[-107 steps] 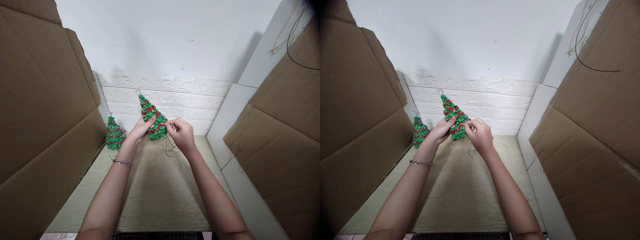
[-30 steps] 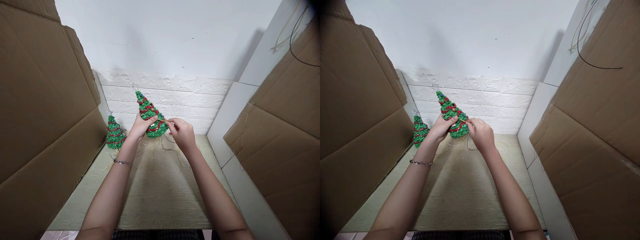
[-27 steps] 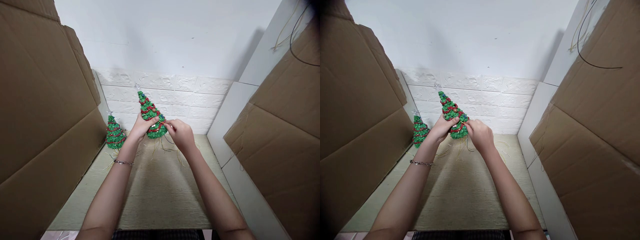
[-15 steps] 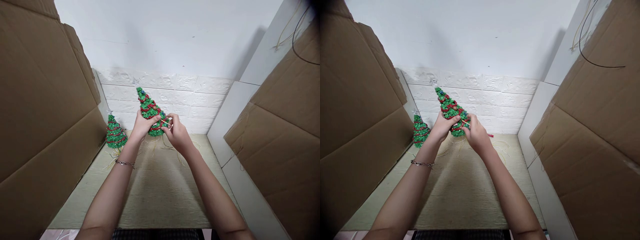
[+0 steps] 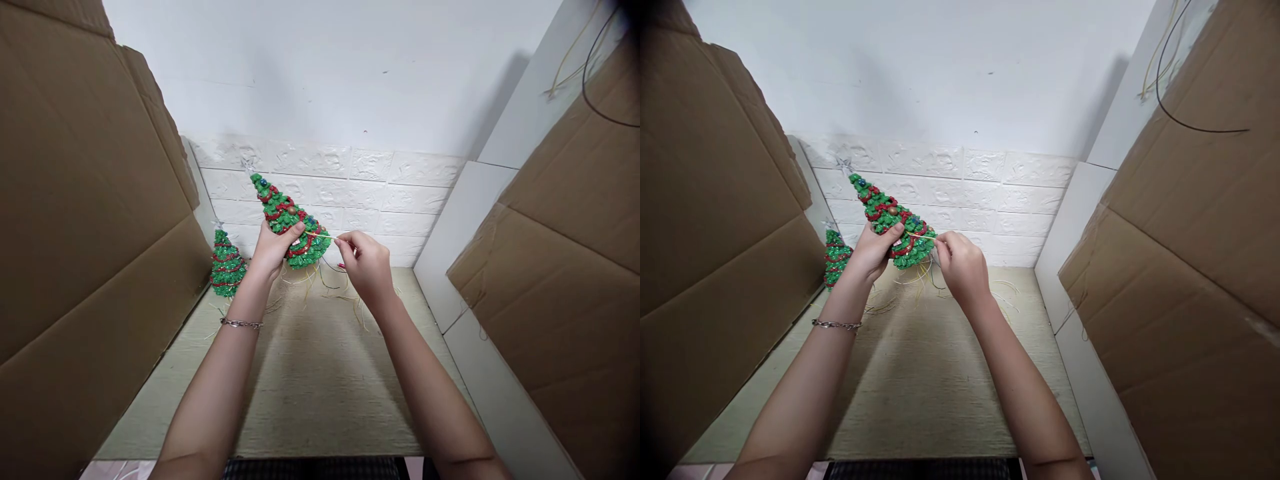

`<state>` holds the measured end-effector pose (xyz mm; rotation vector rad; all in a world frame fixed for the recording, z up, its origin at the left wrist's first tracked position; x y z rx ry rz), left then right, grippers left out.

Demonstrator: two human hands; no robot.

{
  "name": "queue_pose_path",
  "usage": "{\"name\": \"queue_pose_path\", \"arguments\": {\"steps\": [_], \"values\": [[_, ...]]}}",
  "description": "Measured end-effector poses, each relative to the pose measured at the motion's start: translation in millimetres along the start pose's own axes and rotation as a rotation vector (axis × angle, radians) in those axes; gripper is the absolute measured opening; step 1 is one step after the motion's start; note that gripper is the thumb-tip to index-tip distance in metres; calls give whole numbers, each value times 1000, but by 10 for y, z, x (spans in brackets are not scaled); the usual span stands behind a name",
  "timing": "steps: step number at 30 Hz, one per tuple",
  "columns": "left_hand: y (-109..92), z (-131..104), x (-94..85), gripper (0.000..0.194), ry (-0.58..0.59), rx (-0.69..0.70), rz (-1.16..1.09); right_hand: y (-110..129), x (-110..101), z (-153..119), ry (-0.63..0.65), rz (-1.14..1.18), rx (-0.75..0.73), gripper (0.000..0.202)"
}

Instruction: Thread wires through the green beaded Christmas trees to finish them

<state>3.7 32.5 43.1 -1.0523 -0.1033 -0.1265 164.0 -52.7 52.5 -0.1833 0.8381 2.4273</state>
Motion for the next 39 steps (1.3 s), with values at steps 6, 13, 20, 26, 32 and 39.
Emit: {"name": "queue_pose_path", "arguments": {"steps": [6, 13, 20, 26, 32, 39], "values": [[-9, -76, 164, 49, 129, 4, 74, 18, 65, -20, 76, -228, -7, 19], [15, -128, 274, 48, 232, -24, 88, -28, 199, -38, 175, -226, -8, 18], [-15, -83, 162, 46, 183, -24, 11, 22, 52, -3, 221, -68, 24, 21], [-43, -73, 138, 44, 187, -21, 17, 65, 4, 12, 131, -43, -74, 18], [-40, -107, 206, 45, 234, -15, 94, 32, 120, -21, 159, -133, -96, 21], [21, -149, 268, 51, 267, -88, 131, -43, 243, -49, 150, -24, 31, 16]]}}
Point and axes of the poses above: each hand's wrist, its own z-axis towards the middle knuckle, its own x-axis out of the palm, y = z × x, the point moved 5 cm from there along z, towards the middle knuckle, and after that the axes turned 14 degrees about z, right-handed, at the moved point
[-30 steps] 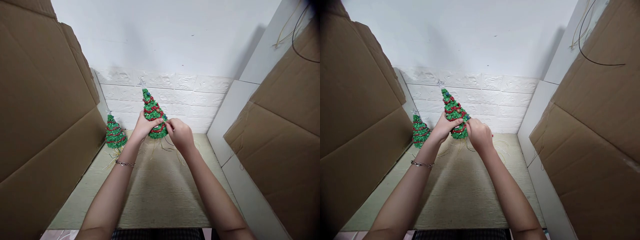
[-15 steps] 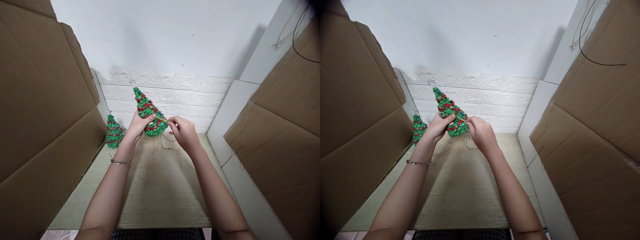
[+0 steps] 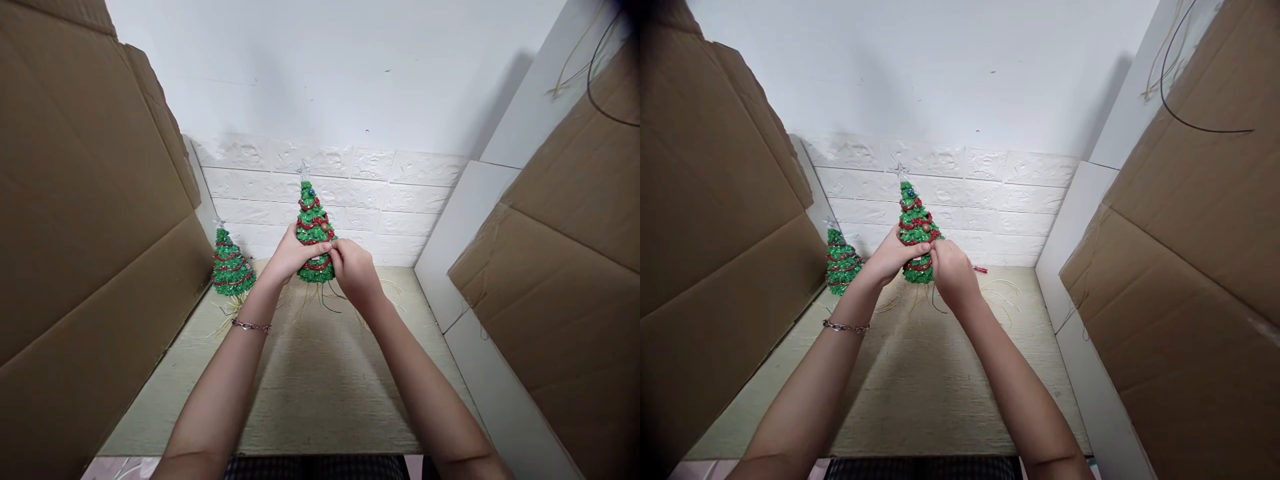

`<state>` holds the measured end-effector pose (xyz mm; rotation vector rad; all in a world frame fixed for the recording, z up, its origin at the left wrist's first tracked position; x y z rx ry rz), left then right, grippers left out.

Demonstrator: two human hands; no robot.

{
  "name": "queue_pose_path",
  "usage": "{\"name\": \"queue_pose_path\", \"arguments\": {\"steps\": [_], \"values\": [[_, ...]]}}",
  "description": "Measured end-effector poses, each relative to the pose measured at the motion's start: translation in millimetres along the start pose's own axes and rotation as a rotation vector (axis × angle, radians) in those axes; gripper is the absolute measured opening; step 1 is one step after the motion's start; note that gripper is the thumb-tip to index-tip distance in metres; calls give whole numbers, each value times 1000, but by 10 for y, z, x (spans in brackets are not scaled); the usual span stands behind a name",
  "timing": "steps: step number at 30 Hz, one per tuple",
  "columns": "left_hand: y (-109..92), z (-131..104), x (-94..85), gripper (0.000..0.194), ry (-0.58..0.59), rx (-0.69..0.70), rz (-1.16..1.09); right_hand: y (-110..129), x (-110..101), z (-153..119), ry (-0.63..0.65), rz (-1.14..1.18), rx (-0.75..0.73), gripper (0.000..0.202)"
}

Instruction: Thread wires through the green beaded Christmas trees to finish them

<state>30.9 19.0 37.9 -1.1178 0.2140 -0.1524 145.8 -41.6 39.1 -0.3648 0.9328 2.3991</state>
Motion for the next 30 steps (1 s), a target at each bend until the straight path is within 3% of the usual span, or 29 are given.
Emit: {"name": "queue_pose_path", "arguments": {"steps": [2, 8, 12, 18, 23, 30], "values": [[2, 6, -7, 49, 7, 2, -28, -39, -56, 15, -12, 196, 83, 7], [-35, 18, -58, 39, 34, 51, -56, -112, -194, 60, -1, 726, 217, 17], [-39, 10, -54, 39, 38, 39, -64, -151, -138, 73, -46, 768, 251, 19], [-2, 11, -32, 45, 38, 6, -34, -178, -34, 74, 13, 571, 212, 15], [11, 3, -39, 43, 77, -5, -17, -262, 27, 35, 141, 813, 440, 29], [9, -16, 8, 48, 172, -7, 2, -319, 21, 53, 79, 877, 513, 36]]}}
Point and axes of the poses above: each hand's wrist, its own z-axis towards the middle knuckle, its own x-axis out of the palm, y = z × x, the point moved 5 cm from there along z, towards the middle knuckle, and after that the axes turned 14 degrees about z, right-handed, at the moved point
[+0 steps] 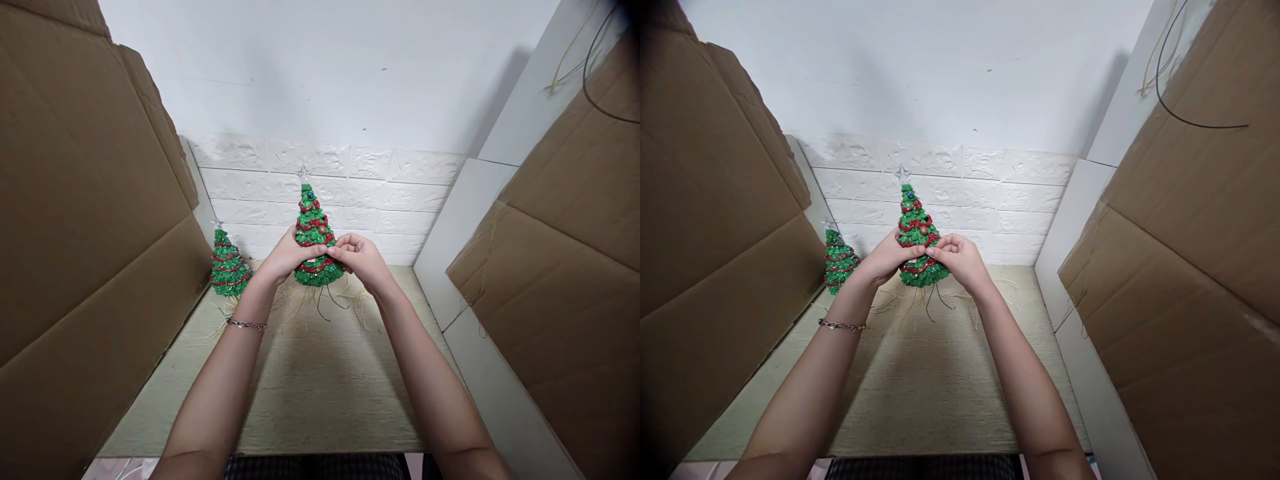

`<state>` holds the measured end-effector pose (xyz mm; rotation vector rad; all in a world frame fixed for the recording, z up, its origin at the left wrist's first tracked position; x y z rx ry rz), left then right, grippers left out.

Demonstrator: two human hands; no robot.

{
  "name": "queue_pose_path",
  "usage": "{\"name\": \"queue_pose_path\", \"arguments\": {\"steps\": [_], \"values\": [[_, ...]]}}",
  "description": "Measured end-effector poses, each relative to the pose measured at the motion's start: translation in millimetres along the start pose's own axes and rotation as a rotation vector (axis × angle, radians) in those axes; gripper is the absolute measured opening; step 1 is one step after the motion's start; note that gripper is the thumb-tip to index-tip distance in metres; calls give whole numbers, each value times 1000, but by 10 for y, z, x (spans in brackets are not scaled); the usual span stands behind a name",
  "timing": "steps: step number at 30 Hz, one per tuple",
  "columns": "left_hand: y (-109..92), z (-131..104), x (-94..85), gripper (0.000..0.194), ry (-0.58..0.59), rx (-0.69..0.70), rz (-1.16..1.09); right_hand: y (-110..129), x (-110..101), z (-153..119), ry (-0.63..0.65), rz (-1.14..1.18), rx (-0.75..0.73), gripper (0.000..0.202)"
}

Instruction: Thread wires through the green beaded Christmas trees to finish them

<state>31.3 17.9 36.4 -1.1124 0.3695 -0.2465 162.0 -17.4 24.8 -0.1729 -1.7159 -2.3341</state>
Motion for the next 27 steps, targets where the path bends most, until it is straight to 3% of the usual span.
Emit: {"name": "queue_pose_path", "arguments": {"steps": [7, 13, 16, 21, 27], "values": [[39, -4, 14, 50, 41, -26, 7, -8, -69, 16, -28, -297, -63, 41], [69, -15, -101, 43, -37, -120, -153, 75, -112, -10, 150, -191, -28, 36], [31, -25, -177, 42, -74, -123, -206, 113, -145, -38, 199, -239, -27, 22], [27, -43, -241, 42, -83, -157, -229, 94, -106, -73, 294, -307, -46, 22], [18, -37, -256, 42, -75, -103, -246, 153, -104, -78, 207, -521, -146, 20]]}}
Point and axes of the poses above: each hand's wrist, its own z-axis towards the middle knuckle, its own x-axis out of the palm, y = z × x, the point moved 5 cm from there along z, towards the middle knuckle, and after that the axes turned 14 degrees about z, right-handed, at the moved point
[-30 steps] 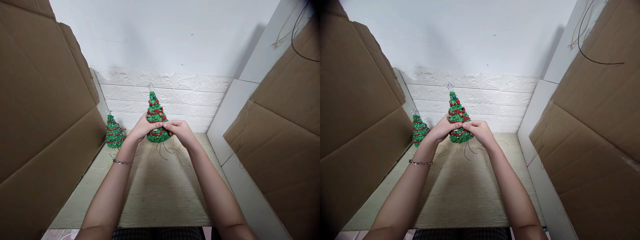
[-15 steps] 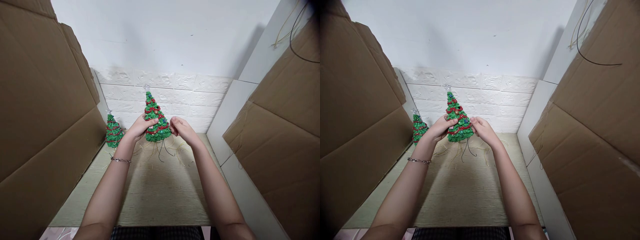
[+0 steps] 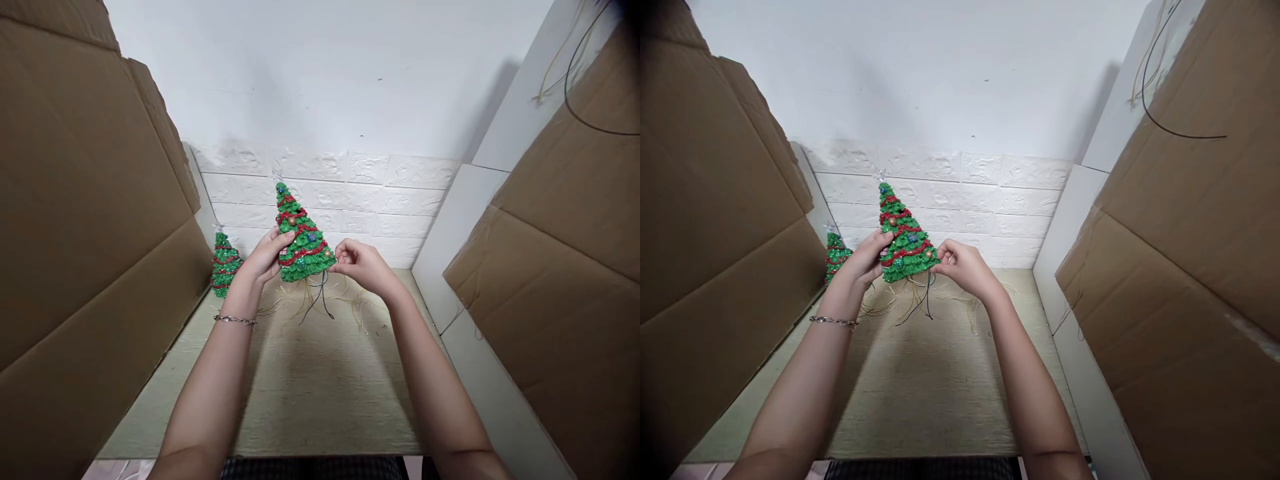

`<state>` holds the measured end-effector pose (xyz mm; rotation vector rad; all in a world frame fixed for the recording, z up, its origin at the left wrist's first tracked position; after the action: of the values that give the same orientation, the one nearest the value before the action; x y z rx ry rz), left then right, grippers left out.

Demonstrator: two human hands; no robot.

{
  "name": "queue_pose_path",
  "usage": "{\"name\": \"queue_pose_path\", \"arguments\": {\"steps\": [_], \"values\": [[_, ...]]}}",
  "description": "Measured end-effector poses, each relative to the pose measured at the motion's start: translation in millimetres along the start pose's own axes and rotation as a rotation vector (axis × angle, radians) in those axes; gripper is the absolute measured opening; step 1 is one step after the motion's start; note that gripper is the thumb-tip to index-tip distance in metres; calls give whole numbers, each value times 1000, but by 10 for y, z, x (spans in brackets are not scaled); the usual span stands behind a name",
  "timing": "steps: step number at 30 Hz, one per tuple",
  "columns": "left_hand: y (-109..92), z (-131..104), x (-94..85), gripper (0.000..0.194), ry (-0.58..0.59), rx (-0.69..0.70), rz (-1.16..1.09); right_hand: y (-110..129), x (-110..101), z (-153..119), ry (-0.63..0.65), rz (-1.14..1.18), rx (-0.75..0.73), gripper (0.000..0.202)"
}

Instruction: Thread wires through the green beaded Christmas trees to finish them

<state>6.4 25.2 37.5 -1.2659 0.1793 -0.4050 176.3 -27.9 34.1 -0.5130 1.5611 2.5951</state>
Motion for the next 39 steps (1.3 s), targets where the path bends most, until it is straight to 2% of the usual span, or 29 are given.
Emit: {"name": "queue_pose_path", "arguments": {"steps": [4, 6, 9, 15, 19, 23, 26, 29, 31, 35, 39], "values": [[-17, 9, -53, 33, 9, 42, 75, 10, 29, 0, 25, -207, -7, 22], [-15, 10, -74, 33, 25, 57, 107, -3, 68, 4, 52, -275, -15, 25], [23, 9, -80, 43, 50, 49, 139, -13, 134, 9, 74, -334, -36, 29], [140, 18, -46, 40, 55, -10, 218, -26, 217, 5, 106, -366, 13, 37], [149, 35, -43, 43, -8, -8, 215, -5, 166, 18, 37, -388, -8, 37], [221, 61, -96, 36, -119, -95, 81, -32, 72, 48, -83, -436, -47, 33], [287, 80, -165, 33, -187, -153, 8, -255, 34, 76, -42, -600, 77, 31], [274, 87, -233, 31, -251, -133, -4, -677, 2, 60, 88, -760, 347, 27], [222, 84, -257, 31, -282, -93, 11, -934, 0, 38, 137, -791, 442, 24], [108, 58, -271, 33, -327, -35, 44, -1258, 100, 17, 212, -821, 466, 41], [74, 39, -249, 31, -272, -60, 46, -1362, 177, 16, 221, -823, 449, 28]]}}
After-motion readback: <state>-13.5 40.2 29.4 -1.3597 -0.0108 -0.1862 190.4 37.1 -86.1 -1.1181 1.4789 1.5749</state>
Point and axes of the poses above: each hand's wrist, its own z-axis towards the middle knuckle, its own x-axis out of the palm, y = z × x, the point moved 5 cm from there along z, towards the middle knuckle, and after that the axes turned 14 degrees about z, right-handed, at the moved point
